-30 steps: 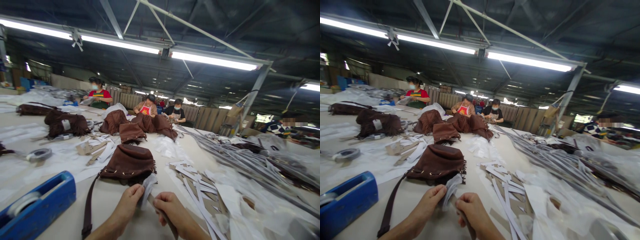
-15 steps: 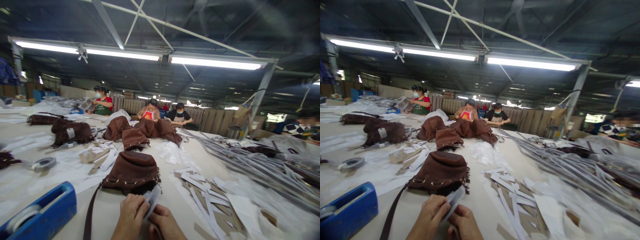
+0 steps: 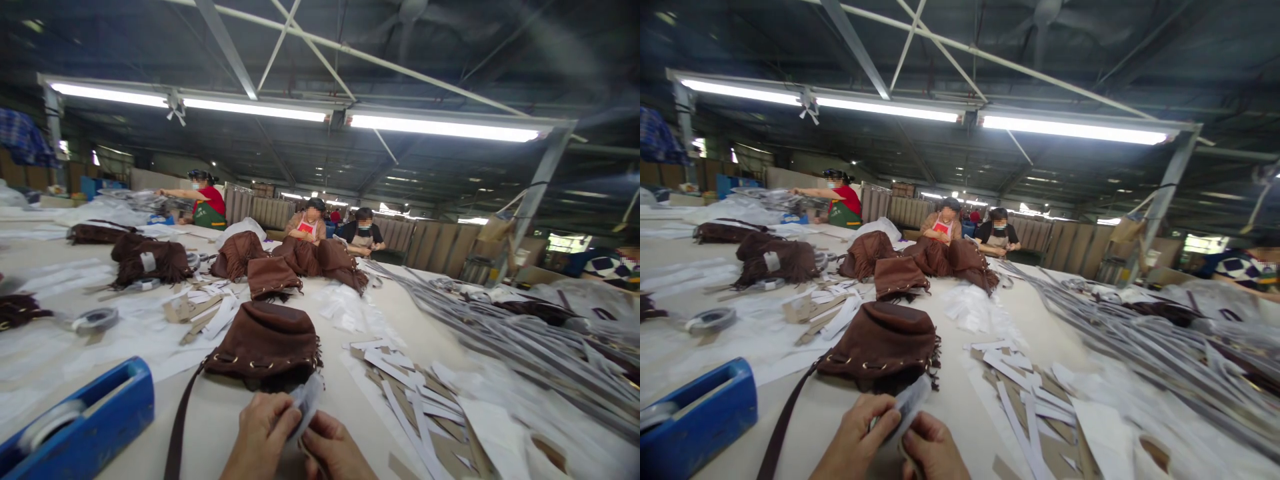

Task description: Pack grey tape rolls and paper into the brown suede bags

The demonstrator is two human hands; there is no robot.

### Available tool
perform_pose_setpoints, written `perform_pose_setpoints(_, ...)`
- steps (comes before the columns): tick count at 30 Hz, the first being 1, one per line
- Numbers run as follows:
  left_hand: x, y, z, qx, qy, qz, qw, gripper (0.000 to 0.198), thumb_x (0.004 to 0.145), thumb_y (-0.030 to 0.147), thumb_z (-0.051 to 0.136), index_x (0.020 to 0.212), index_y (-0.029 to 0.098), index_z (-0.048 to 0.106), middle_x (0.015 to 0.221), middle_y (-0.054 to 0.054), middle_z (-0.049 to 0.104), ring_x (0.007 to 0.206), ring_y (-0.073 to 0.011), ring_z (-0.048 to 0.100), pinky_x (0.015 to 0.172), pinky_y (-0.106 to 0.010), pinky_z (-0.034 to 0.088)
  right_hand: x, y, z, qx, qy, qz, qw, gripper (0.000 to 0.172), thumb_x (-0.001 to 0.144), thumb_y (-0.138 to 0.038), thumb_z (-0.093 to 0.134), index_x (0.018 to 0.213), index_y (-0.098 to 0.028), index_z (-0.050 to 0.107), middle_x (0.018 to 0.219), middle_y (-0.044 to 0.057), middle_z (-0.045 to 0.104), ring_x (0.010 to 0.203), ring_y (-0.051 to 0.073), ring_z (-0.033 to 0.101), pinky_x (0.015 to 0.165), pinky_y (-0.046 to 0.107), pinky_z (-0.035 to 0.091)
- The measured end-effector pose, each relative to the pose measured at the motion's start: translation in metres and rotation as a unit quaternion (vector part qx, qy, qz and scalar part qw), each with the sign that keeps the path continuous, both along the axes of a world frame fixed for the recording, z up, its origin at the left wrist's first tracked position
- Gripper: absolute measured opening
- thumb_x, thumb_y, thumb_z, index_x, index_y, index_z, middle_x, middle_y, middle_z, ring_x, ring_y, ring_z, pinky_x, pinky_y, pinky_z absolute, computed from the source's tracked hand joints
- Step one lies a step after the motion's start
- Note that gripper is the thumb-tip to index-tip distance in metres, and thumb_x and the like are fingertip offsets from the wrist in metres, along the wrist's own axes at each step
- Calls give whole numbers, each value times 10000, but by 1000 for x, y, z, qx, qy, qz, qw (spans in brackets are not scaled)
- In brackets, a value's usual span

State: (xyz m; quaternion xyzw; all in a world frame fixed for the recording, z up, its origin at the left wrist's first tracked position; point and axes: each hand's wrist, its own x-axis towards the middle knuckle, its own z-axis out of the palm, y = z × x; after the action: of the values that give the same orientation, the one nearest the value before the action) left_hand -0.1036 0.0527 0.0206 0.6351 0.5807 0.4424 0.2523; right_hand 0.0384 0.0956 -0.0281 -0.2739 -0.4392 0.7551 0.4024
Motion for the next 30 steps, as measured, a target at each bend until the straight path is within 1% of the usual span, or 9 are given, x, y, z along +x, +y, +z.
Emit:
perform_pose_setpoints(2, 2, -1, 0, 28, 14, 9, 999, 287, 861, 446, 503, 800, 225, 676, 838, -23, 638, 903, -229, 551, 831, -326, 382, 1, -2, 5, -23, 5, -1, 1000, 479, 551, -404, 864, 918, -163, 673, 536, -64, 567, 331, 29, 447, 351, 147, 302)
perform_pose_setpoints(5, 3, -2, -3, 59, 39, 14, 997, 280, 876, 453, 499, 832, 247, 683, 851, -16, 649, 909, -231, 551, 844, -340, 376, 8, -5, 12, -66, 7, 52, 996, 526, 559, -403, 866, 995, -208, 645, 504, -111, 502, 312, 14, 386, 351, 147, 317)
perform_pose_setpoints(10, 3, -1, -16, 129, 107, 4, 986, 260, 891, 469, 491, 940, 286, 669, 836, 0, 654, 874, -220, 557, 834, -349, 364, 13, -3, 11, -76, 51, 94, 991, 486, 485, -384, 893, 862, -220, 633, 447, -137, 445, 296, -11, 222, 337, 148, 230)
perform_pose_setpoints(13, 6, -1, -23, 175, 121, 29, 977, 277, 900, 487, 474, 917, 285, 663, 807, 5, 647, 843, -210, 548, 836, -353, 349, 6, 1, 8, -91, -18, 35, 995, 402, 484, -284, 877, 795, -191, 639, 416, -118, 453, 318, 11, 293, 356, 155, 228)
perform_pose_setpoints(17, 11, -2, -23, 190, 95, 49, 976, 329, 901, 538, 445, 890, 285, 655, 799, 8, 641, 843, -208, 539, 848, -358, 345, -4, 5, 10, -20, -60, -56, 996, 298, 478, -179, 840, 726, -136, 680, 465, -52, 568, 347, 40, 396, 362, 174, 218)
perform_pose_setpoints(21, 12, -2, -20, 181, 67, 45, 980, 342, 874, 566, 475, 890, 273, 651, 823, -10, 631, 862, -219, 533, 854, -363, 369, -4, 2, 17, -57, 3, -50, 997, 260, 505, -186, 841, 720, -133, 704, 494, -35, 600, 385, 50, 443, 414, 173, 301)
perform_pose_setpoints(25, 11, -1, -21, 178, 38, 46, 982, 287, 858, 509, 523, 954, 269, 649, 869, -32, 625, 887, -235, 527, 863, -376, 402, 0, -1, 17, -52, 41, -12, 998, 327, 541, -223, 859, 823, -134, 721, 604, 3, 658, 492, 83, 540, 528, 200, 404)
perform_pose_setpoints(28, 8, 1, -22, 157, 28, 43, 986, 274, 849, 427, 554, 1051, 256, 624, 876, -40, 622, 912, -243, 532, 902, -399, 406, -1, 2, 12, -30, 16, -15, 999, 318, 571, -275, 852, 826, -141, 717, 532, -27, 608, 414, 70, 459, 468, 209, 372)
perform_pose_setpoints(30, 5, 2, -22, 140, 29, 47, 989, 337, 838, 385, 561, 1141, 240, 592, 876, -48, 623, 924, -248, 540, 916, -411, 411, -4, 5, 9, -19, -13, -48, 999, 344, 532, -278, 865, 808, -143, 710, 524, -28, 610, 407, 80, 462, 438, 208, 351)
